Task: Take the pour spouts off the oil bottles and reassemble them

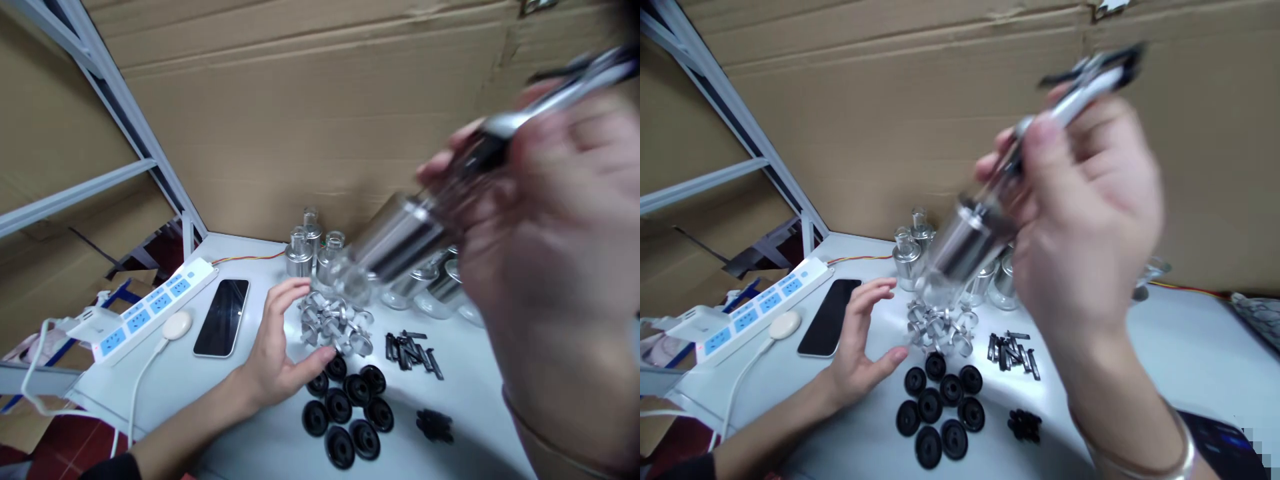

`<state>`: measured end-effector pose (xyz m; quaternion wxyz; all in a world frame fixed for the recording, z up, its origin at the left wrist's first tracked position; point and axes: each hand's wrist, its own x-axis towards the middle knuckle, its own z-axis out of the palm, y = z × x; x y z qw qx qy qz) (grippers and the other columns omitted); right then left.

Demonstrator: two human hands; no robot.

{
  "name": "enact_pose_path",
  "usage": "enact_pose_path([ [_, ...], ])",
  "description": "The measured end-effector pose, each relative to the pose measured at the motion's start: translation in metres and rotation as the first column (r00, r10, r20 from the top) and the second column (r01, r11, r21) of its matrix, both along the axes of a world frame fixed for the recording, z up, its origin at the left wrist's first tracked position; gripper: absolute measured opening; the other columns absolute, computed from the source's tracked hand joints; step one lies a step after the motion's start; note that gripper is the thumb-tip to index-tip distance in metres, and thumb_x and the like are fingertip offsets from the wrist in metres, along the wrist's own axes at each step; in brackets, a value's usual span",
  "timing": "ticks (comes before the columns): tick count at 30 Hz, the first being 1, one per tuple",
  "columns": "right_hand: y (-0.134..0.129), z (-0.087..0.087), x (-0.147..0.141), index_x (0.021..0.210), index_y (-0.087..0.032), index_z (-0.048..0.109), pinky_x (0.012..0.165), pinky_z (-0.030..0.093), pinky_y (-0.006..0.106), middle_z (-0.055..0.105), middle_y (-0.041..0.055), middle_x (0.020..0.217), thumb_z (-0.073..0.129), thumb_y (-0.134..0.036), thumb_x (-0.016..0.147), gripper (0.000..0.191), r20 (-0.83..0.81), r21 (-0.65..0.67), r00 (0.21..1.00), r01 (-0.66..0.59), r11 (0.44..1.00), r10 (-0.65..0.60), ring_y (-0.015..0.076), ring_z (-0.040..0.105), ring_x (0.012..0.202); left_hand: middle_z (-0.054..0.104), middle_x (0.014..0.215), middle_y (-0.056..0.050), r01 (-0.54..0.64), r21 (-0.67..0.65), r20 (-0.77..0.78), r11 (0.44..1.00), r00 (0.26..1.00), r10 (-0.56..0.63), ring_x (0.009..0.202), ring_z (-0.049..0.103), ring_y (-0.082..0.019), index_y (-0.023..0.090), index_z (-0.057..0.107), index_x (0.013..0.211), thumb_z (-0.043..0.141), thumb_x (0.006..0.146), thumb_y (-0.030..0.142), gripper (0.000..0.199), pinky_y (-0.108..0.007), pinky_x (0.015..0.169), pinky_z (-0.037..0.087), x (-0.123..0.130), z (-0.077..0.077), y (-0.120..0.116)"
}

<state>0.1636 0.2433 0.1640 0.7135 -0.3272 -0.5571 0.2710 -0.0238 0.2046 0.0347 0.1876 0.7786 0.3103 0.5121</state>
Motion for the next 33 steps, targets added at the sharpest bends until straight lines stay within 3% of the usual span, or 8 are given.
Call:
enact_pose_path([
  [3, -0.016, -0.023, -0.009, 0.099, -0.022, 0.058, 0.064, 0.054, 0.028, 0.058, 0.0013, 0.086, 0.05, -0.021, 0.088, 0.014, -0.193, -0.15, 0.949, -0.279, 0.949, 0.248, 0.0127, 0.062, 0.071, 0.038, 0.137, -0.011, 0.102, -0.261, 0.063, 0.96, 0.994, -0.089, 0.127, 0.04, -0.027, 0.025, 0.029, 0.135, 0.07, 0.075, 0.033, 0.073, -0.043, 0.106, 0.036, 0.013, 0.006, -0.004],
  [6, -0.025, -0.043, -0.015, 0.104, -0.027, 0.061, 0.07, 0.055, 0.028, 0.063, 0.0007, 0.092, 0.056, -0.028, 0.087, 0.017, -0.201, -0.25, 0.931, -0.349, 0.903, 0.304, 0.0143, 0.064, 0.081, 0.052, 0.126, -0.008, 0.207, -0.55, 0.139, 0.809, 0.978, -0.156, 0.113, 0.054, -0.024, 0.024, 0.033, 0.132, 0.072, 0.072, 0.028, 0.071, -0.038, 0.096, 0.045, 0.021, 0.004, -0.009],
  [8, -0.029, -0.052, -0.018, 0.104, -0.028, 0.062, 0.077, 0.054, 0.027, 0.064, 0.0005, 0.098, 0.057, -0.032, 0.087, 0.017, -0.196, -0.298, 0.931, -0.357, 0.885, 0.309, 0.0141, 0.064, 0.087, 0.056, 0.119, -0.007, 0.211, -0.626, 0.146, 0.75, 0.977, -0.153, 0.106, 0.057, -0.023, 0.022, 0.039, 0.126, 0.072, 0.069, 0.024, 0.066, -0.035, 0.09, 0.048, 0.022, 0.001, -0.011],
  [11, -0.033, -0.057, -0.025, 0.101, -0.027, 0.062, 0.08, 0.052, 0.025, 0.064, 0.0, 0.098, 0.055, -0.033, 0.089, 0.014, -0.166, -0.337, 0.932, -0.361, 0.869, 0.322, 0.0116, 0.062, 0.086, 0.057, 0.11, -0.007, 0.167, -0.637, 0.097, 0.752, 0.986, -0.137, 0.1, 0.057, -0.023, 0.019, 0.041, 0.119, 0.072, 0.064, 0.021, 0.063, -0.036, 0.086, 0.049, 0.023, -0.002, -0.015],
  [19, -0.037, -0.064, -0.034, 0.094, -0.025, 0.057, 0.058, 0.048, 0.019, 0.056, -0.0009, 0.087, 0.048, -0.045, 0.092, 0.022, -0.213, -0.311, 0.922, -0.377, 0.872, 0.323, 0.0073, 0.053, 0.066, 0.055, 0.096, -0.005, 0.196, -0.622, 0.051, 0.758, 0.976, -0.21, 0.078, 0.055, -0.017, 0.017, 0.04, 0.119, 0.068, 0.059, 0.023, 0.067, -0.034, 0.079, 0.051, 0.016, -0.004, -0.016],
  [25, -0.025, -0.072, -0.032, 0.092, -0.022, 0.055, 0.049, 0.043, 0.019, 0.052, -0.0025, 0.079, 0.053, -0.054, 0.086, 0.033, -0.34, -0.387, 0.887, -0.435, 0.813, 0.313, 0.0073, 0.051, 0.059, 0.055, 0.106, -0.009, 0.178, -0.659, 0.043, 0.731, 0.979, -0.199, 0.095, 0.055, -0.024, 0.014, 0.037, 0.126, 0.071, 0.058, 0.028, 0.077, -0.039, 0.09, 0.047, 0.016, -0.006, -0.017],
  [31, -0.018, -0.073, -0.03, 0.089, -0.021, 0.051, 0.047, 0.042, 0.022, 0.05, -0.0053, 0.064, 0.056, -0.058, 0.08, 0.039, -0.403, -0.422, 0.84, -0.522, 0.741, 0.363, 0.008, 0.049, 0.048, 0.056, 0.101, -0.007, 0.178, -0.681, 0.069, 0.71, 0.981, -0.18, 0.091, 0.056, -0.023, 0.017, 0.042, 0.12, 0.072, 0.058, 0.029, 0.07, -0.038, 0.083, 0.049, 0.018, -0.014, -0.02],
  [33, -0.014, -0.076, -0.028, 0.089, -0.022, 0.049, 0.047, 0.042, 0.023, 0.05, -0.0054, 0.062, 0.055, -0.057, 0.082, 0.037, -0.375, -0.43, 0.86, -0.491, 0.757, 0.345, 0.0091, 0.049, 0.048, 0.057, 0.101, -0.008, 0.218, -0.691, 0.114, 0.689, 0.974, -0.194, 0.092, 0.056, -0.023, 0.017, 0.042, 0.12, 0.073, 0.058, 0.029, 0.07, -0.038, 0.084, 0.048, 0.017, -0.016, -0.018],
])
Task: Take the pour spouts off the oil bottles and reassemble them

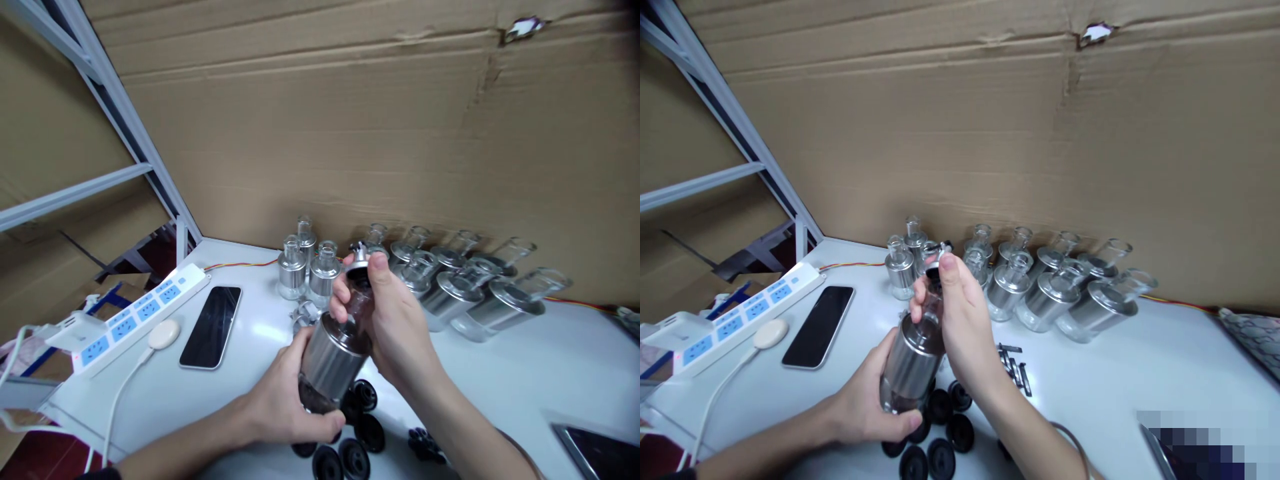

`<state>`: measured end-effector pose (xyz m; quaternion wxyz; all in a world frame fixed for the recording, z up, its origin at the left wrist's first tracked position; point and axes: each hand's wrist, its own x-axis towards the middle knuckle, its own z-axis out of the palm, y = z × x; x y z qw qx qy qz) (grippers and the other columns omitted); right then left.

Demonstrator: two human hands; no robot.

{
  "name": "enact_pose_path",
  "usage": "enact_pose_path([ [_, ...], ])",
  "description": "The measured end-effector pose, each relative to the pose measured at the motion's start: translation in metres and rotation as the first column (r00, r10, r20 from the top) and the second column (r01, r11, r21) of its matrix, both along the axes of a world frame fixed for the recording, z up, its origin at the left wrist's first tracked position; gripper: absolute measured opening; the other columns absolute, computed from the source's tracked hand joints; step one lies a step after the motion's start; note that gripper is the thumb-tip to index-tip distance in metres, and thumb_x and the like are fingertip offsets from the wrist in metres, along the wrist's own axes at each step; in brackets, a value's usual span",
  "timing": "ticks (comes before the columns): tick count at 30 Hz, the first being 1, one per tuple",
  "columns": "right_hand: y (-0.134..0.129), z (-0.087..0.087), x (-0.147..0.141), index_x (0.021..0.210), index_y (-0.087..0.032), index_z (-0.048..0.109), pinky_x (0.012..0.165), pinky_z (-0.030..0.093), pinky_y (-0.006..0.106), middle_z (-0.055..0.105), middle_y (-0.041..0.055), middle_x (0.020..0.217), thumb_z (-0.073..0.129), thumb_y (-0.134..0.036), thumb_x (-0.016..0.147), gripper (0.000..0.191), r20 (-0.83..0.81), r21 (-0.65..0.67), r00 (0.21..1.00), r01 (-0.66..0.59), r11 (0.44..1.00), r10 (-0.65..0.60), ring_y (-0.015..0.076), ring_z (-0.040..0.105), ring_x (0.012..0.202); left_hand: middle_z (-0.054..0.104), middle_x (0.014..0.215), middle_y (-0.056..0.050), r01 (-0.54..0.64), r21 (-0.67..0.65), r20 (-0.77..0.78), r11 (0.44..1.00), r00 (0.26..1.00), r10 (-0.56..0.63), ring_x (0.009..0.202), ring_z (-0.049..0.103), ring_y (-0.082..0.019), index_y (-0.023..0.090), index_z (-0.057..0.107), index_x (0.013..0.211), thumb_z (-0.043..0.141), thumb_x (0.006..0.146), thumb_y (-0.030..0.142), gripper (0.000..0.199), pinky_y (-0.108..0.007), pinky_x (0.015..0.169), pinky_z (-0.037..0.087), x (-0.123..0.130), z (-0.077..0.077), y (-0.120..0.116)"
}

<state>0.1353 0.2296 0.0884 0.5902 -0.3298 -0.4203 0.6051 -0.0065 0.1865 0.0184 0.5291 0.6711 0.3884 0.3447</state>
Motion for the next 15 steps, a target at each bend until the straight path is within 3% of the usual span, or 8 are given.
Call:
enact_pose_path([
  [2, 0.005, -0.001, 0.005, 0.088, -0.023, 0.049, 0.057, 0.046, 0.025, 0.054, -0.0033, 0.07, 0.056, -0.052, 0.084, 0.03, 0.065, 0.116, 0.986, 0.146, 0.983, -0.154, 0.0109, 0.054, 0.059, 0.057, 0.103, -0.008, 0.046, -0.047, 0.078, 0.998, 0.996, -0.042, 0.096, 0.057, -0.024, 0.017, 0.041, 0.121, 0.073, 0.06, 0.031, 0.07, -0.038, 0.088, 0.047, -0.001, -0.001, 0.002],
  [5, 0.013, 0.003, 0.021, 0.083, -0.022, 0.051, 0.065, 0.045, 0.025, 0.056, -0.002, 0.078, 0.062, -0.037, 0.082, 0.018, 0.2, 0.326, 0.885, 0.345, 0.88, -0.421, 0.0117, 0.054, 0.071, 0.056, 0.113, -0.011, 0.053, -0.09, 0.148, 0.995, 0.988, -0.039, 0.103, 0.056, -0.026, 0.016, 0.037, 0.125, 0.072, 0.063, 0.032, 0.073, -0.038, 0.091, 0.046, -0.002, -0.001, 0.005],
  [6, 0.014, 0.007, 0.027, 0.079, -0.022, 0.052, 0.059, 0.042, 0.024, 0.054, -0.0028, 0.072, 0.065, -0.033, 0.079, 0.016, 0.296, 0.354, 0.857, 0.313, 0.882, -0.423, 0.0109, 0.05, 0.065, 0.056, 0.114, -0.011, 0.03, -0.082, 0.14, 0.996, 0.99, -0.019, 0.103, 0.056, -0.025, 0.015, 0.036, 0.125, 0.072, 0.063, 0.032, 0.074, -0.038, 0.09, 0.046, -0.002, 0.0, 0.005],
  [8, 0.015, 0.014, 0.038, 0.073, -0.02, 0.054, 0.048, 0.035, 0.022, 0.05, -0.0046, 0.062, 0.067, -0.028, 0.075, 0.015, 0.499, 0.351, 0.812, 0.132, 0.927, -0.304, 0.0093, 0.043, 0.054, 0.058, 0.111, -0.01, -0.015, -0.033, 0.098, 0.999, 0.995, 0.018, 0.098, 0.058, -0.024, 0.015, 0.035, 0.124, 0.071, 0.065, 0.03, 0.071, -0.036, 0.086, 0.048, -0.002, 0.001, 0.006],
  [11, 0.013, 0.019, 0.044, 0.078, -0.02, 0.059, 0.049, 0.035, 0.022, 0.057, -0.0035, 0.066, 0.066, -0.028, 0.076, 0.011, 0.695, 0.34, 0.702, -0.132, 0.931, -0.154, 0.0101, 0.047, 0.056, 0.06, 0.104, -0.008, -0.049, 0.037, 0.044, 0.998, 0.998, 0.048, 0.094, 0.06, -0.023, 0.017, 0.036, 0.121, 0.07, 0.067, 0.029, 0.065, -0.034, 0.081, 0.049, -0.003, 0.001, 0.006],
  [15, 0.011, 0.016, 0.04, 0.082, -0.021, 0.06, 0.055, 0.041, 0.023, 0.065, -0.0012, 0.078, 0.062, -0.029, 0.082, 0.009, 0.767, 0.367, 0.625, -0.236, 0.9, -0.149, 0.0123, 0.056, 0.067, 0.057, 0.113, -0.01, -0.128, 0.147, -0.069, 0.981, 0.988, 0.139, 0.1, 0.059, -0.025, 0.018, 0.034, 0.125, 0.069, 0.069, 0.029, 0.068, -0.037, 0.085, 0.049, -0.007, -0.004, 0.01],
])
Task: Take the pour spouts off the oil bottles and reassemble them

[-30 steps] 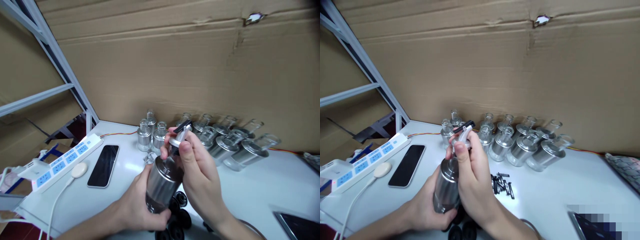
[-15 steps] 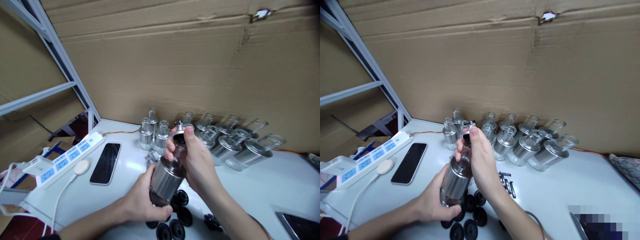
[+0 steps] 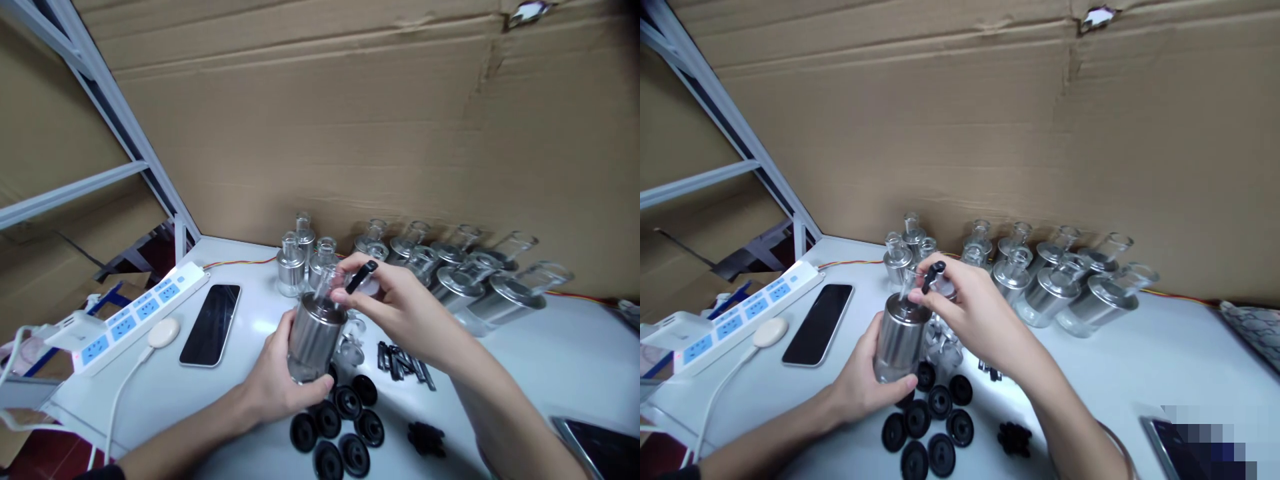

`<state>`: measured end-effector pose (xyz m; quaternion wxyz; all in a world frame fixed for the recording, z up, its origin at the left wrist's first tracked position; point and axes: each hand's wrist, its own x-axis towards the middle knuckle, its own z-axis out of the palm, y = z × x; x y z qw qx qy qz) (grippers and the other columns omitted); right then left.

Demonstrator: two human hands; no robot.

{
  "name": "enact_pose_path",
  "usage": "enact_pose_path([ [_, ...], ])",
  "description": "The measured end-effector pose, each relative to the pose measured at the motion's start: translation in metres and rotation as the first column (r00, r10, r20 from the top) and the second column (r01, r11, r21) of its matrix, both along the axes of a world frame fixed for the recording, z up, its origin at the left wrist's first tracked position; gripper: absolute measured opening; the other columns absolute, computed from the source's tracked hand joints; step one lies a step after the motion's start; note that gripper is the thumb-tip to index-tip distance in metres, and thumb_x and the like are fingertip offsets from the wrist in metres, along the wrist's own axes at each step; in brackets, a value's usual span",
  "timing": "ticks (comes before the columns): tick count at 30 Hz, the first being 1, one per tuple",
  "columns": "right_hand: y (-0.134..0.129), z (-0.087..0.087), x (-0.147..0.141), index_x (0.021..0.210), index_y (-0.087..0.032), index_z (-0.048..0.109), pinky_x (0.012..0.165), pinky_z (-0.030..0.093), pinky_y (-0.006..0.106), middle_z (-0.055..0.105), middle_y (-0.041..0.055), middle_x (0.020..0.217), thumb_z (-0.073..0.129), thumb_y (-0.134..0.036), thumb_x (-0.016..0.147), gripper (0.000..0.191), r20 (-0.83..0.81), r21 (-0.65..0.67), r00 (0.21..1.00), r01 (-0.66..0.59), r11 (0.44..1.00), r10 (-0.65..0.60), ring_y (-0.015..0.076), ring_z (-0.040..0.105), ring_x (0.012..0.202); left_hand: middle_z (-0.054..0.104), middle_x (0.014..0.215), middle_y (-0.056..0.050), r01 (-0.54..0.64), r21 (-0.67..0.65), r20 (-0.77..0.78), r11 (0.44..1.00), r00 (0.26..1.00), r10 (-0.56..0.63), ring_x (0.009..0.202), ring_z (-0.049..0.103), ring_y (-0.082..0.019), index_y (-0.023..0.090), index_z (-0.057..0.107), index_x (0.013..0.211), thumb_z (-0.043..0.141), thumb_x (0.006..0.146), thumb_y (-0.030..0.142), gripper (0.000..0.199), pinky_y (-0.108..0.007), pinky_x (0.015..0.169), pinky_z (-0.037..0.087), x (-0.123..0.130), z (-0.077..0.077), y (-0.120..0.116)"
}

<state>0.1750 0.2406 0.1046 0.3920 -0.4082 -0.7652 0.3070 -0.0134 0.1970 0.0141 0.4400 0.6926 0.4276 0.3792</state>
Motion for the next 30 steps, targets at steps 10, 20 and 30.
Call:
enact_pose_path([
  [10, 0.006, -0.004, 0.009, 0.081, -0.022, 0.06, 0.052, 0.047, 0.027, 0.068, 0.0009, 0.081, 0.068, -0.033, 0.078, 0.014, -0.272, 0.126, 0.886, 0.419, 0.899, -0.375, 0.0135, 0.06, 0.06, 0.03, 0.14, -0.013, -0.189, 0.478, 0.05, 0.858, 0.981, 0.188, 0.134, 0.029, -0.025, 0.024, 0.023, 0.138, 0.044, 0.091, 0.03, 0.052, -0.05, 0.108, 0.029, -0.01, -0.026, 0.021],
  [20, 0.019, -0.02, 0.009, 0.085, -0.023, 0.057, 0.066, 0.05, 0.032, 0.067, 0.0028, 0.085, 0.063, -0.024, 0.081, 0.007, -0.192, 0.373, 0.86, 0.51, 0.775, -0.473, 0.0184, 0.063, 0.075, 0.029, 0.141, -0.012, -0.233, 0.503, -0.028, 0.832, 0.958, 0.285, 0.136, 0.026, -0.023, 0.025, 0.027, 0.133, 0.041, 0.094, 0.034, 0.043, -0.047, 0.11, 0.026, -0.011, -0.023, 0.022],
  [30, 0.028, -0.05, -0.011, 0.096, -0.023, 0.057, 0.072, 0.052, 0.033, 0.066, 0.0083, 0.105, 0.047, -0.008, 0.082, 0.023, 0.138, 0.567, 0.879, 0.308, 0.764, -0.457, 0.0215, 0.066, 0.09, 0.01, 0.155, -0.012, -0.241, 0.195, -0.03, 0.951, 0.967, 0.251, 0.145, 0.009, -0.025, 0.023, 0.021, 0.14, 0.04, 0.094, 0.041, 0.054, -0.052, 0.117, 0.012, -0.004, -0.025, 0.019],
])
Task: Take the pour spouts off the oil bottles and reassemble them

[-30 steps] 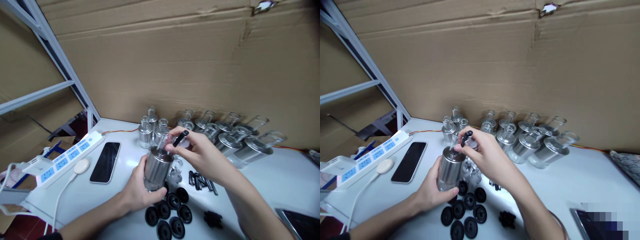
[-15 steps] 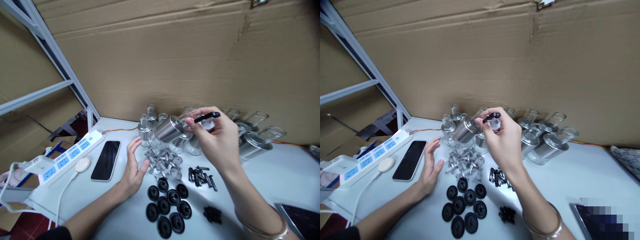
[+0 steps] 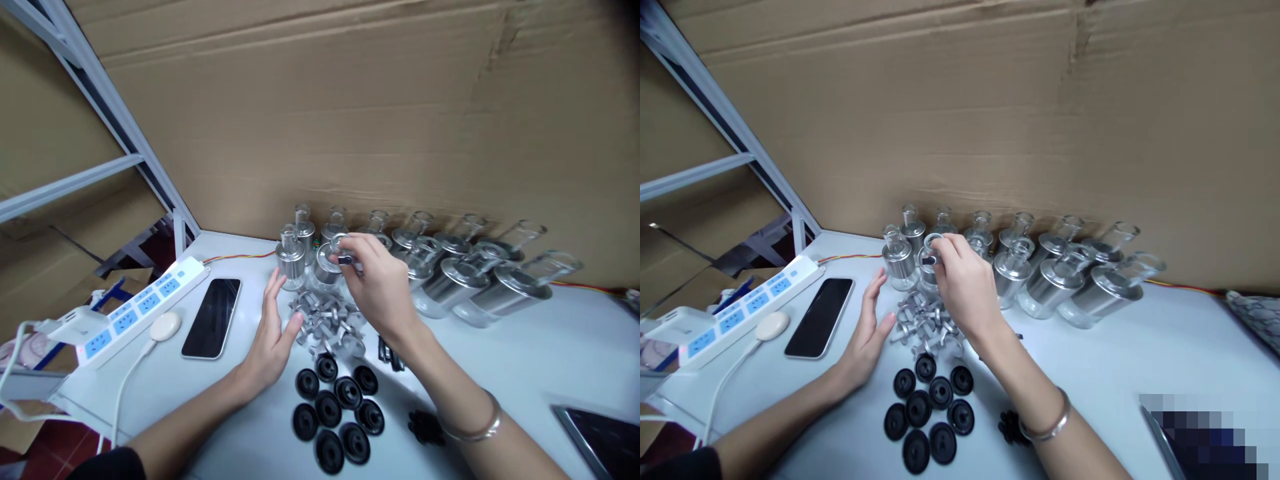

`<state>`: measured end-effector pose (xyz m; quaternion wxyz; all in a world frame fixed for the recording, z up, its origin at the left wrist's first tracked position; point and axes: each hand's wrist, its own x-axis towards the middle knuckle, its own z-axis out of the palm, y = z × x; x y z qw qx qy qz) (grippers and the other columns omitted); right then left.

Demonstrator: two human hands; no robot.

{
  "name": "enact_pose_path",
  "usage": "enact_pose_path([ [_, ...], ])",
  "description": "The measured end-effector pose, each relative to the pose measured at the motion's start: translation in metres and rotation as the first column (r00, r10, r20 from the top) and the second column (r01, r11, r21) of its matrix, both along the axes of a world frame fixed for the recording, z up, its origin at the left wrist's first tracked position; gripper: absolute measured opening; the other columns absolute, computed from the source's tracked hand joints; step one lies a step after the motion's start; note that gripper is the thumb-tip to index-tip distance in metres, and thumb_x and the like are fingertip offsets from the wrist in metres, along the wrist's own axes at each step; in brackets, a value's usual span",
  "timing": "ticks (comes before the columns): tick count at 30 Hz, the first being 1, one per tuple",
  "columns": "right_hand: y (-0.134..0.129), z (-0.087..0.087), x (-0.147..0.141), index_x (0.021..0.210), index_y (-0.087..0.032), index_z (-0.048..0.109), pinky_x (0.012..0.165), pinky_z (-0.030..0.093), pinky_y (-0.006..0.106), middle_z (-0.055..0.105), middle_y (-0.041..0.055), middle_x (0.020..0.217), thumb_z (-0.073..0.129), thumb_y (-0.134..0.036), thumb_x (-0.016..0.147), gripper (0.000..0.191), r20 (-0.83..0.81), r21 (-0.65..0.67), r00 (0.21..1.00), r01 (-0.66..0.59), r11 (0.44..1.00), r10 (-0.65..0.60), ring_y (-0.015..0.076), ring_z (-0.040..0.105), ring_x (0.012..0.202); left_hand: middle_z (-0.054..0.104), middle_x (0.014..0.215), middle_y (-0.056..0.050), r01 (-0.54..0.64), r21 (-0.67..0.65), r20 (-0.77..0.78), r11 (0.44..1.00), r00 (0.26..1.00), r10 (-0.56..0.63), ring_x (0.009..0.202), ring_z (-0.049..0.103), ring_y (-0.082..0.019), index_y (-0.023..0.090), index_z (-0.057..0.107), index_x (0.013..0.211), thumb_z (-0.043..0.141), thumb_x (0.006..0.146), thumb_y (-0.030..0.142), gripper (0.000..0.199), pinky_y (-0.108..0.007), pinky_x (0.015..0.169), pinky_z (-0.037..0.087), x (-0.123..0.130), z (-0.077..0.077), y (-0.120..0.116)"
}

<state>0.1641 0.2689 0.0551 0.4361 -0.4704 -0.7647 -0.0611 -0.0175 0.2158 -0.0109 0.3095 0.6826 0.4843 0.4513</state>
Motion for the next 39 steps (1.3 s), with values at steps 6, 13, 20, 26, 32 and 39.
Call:
enact_pose_path([
  [6, 0.003, -0.004, -0.008, 0.095, -0.018, 0.059, 0.067, 0.051, 0.033, 0.066, 0.0106, 0.102, 0.047, -0.007, 0.083, 0.02, 0.031, -0.049, 0.999, 0.021, 0.999, -0.02, 0.023, 0.066, 0.082, 0.013, 0.156, -0.011, -0.01, -0.236, 0.146, 0.972, 0.988, 0.046, 0.145, 0.01, -0.024, 0.02, 0.016, 0.145, 0.04, 0.092, 0.051, 0.066, -0.047, 0.119, 0.009, -0.004, -0.013, 0.015],
  [13, 0.007, -0.003, -0.013, 0.107, -0.015, 0.058, 0.07, 0.05, 0.035, 0.065, 0.0134, 0.107, 0.044, -0.005, 0.082, 0.03, 0.094, -0.144, 0.994, 0.061, 0.988, -0.048, 0.0267, 0.065, 0.09, 0.017, 0.154, -0.013, 0.002, -0.248, 0.15, 0.969, 0.988, 0.036, 0.144, 0.012, -0.025, 0.017, 0.021, 0.142, 0.041, 0.089, 0.055, 0.068, -0.048, 0.119, 0.007, -0.005, -0.022, 0.024],
  [20, -0.005, 0.019, 0.002, 0.111, -0.013, 0.06, 0.072, 0.049, 0.035, 0.067, 0.0121, 0.108, 0.048, -0.01, 0.083, 0.03, 0.097, -0.058, 0.99, 0.104, 0.993, -0.098, 0.0261, 0.065, 0.093, 0.022, 0.153, -0.011, 0.004, -0.266, 0.136, 0.964, 0.99, 0.034, 0.144, 0.016, -0.026, 0.019, 0.025, 0.14, 0.042, 0.089, 0.053, 0.064, -0.048, 0.118, 0.011, -0.005, -0.018, 0.022],
  [26, -0.015, 0.036, 0.015, 0.094, -0.017, 0.065, 0.056, 0.039, 0.029, 0.072, 0.0081, 0.086, 0.055, -0.024, 0.083, 0.017, 0.105, -0.026, 0.926, 0.367, 0.93, -0.363, 0.0229, 0.065, 0.07, 0.024, 0.152, -0.012, -0.01, -0.302, 0.132, 0.953, 0.99, 0.052, 0.143, 0.017, -0.027, 0.017, 0.031, 0.137, 0.042, 0.086, 0.058, 0.066, -0.046, 0.118, 0.013, -0.004, -0.013, 0.023],
  [32, -0.014, 0.036, 0.014, 0.086, -0.017, 0.066, 0.055, 0.037, 0.028, 0.068, 0.005, 0.072, 0.054, -0.036, 0.087, 0.023, -0.001, -0.081, 0.97, 0.241, 0.967, -0.242, 0.0192, 0.061, 0.062, 0.024, 0.153, -0.01, 0.011, -0.286, 0.177, 0.958, 0.983, 0.042, 0.144, 0.016, -0.026, 0.021, 0.032, 0.135, 0.044, 0.086, 0.056, 0.061, -0.047, 0.117, 0.018, -0.004, -0.016, 0.025],
  [39, -0.029, 0.047, 0.017, 0.081, -0.016, 0.067, 0.066, 0.046, 0.034, 0.06, 0.0089, 0.089, 0.059, -0.04, 0.083, 0.025, -0.179, -0.049, 0.97, 0.156, 0.987, -0.162, 0.0192, 0.057, 0.075, 0.012, 0.155, -0.007, 0.046, -0.136, 0.169, 0.99, 0.985, -0.023, 0.144, 0.012, -0.023, 0.026, 0.029, 0.134, 0.046, 0.091, 0.044, 0.05, -0.048, 0.117, 0.017, 0.0, -0.011, 0.012],
])
